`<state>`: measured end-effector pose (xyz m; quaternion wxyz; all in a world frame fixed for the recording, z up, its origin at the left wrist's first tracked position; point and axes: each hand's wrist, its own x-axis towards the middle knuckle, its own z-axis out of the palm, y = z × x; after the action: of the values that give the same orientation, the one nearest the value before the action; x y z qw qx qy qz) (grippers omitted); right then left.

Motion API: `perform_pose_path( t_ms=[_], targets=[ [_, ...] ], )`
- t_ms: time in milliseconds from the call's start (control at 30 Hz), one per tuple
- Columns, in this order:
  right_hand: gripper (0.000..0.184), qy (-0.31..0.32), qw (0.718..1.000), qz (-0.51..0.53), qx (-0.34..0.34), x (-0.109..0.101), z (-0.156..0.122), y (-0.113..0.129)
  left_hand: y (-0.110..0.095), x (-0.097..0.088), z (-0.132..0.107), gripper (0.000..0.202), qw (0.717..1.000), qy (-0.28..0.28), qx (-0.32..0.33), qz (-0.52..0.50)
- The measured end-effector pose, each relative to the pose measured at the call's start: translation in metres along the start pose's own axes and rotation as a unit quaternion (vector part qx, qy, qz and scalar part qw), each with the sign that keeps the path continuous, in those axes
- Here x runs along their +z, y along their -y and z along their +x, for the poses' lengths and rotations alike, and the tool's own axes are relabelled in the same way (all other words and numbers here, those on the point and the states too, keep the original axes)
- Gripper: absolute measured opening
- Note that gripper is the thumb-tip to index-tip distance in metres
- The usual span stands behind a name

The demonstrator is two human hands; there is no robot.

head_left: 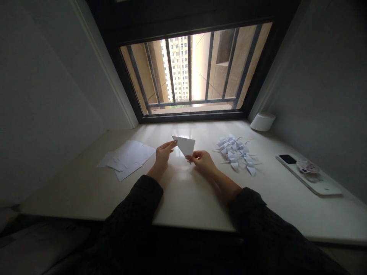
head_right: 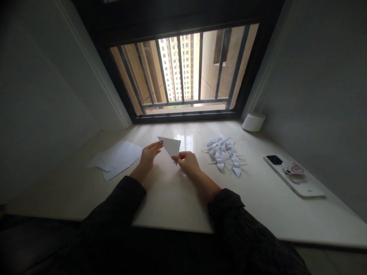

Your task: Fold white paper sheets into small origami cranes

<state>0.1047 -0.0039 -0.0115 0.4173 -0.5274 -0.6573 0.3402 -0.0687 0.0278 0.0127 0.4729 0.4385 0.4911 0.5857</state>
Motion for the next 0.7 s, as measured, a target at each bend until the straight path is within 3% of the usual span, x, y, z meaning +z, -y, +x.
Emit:
perform_pose_path(
  t_ms=[467, 700],
  targets=[
    [0.035, -0.002, 0.999, -0.04, -0.012, 0.0007, -0.0039, 0.0056, 0.0006, -0.0036, 0.0062, 0.042, 0.998, -0.057, 0.007, -0.035],
    [0.034, 0.0, 0.998, -0.056, -0.019, 0.0013, -0.0046, 0.0079, 0.0013, -0.001, 0.002, 0.031, 0.994, -0.08, 0.06, 0.034]
  ],
)
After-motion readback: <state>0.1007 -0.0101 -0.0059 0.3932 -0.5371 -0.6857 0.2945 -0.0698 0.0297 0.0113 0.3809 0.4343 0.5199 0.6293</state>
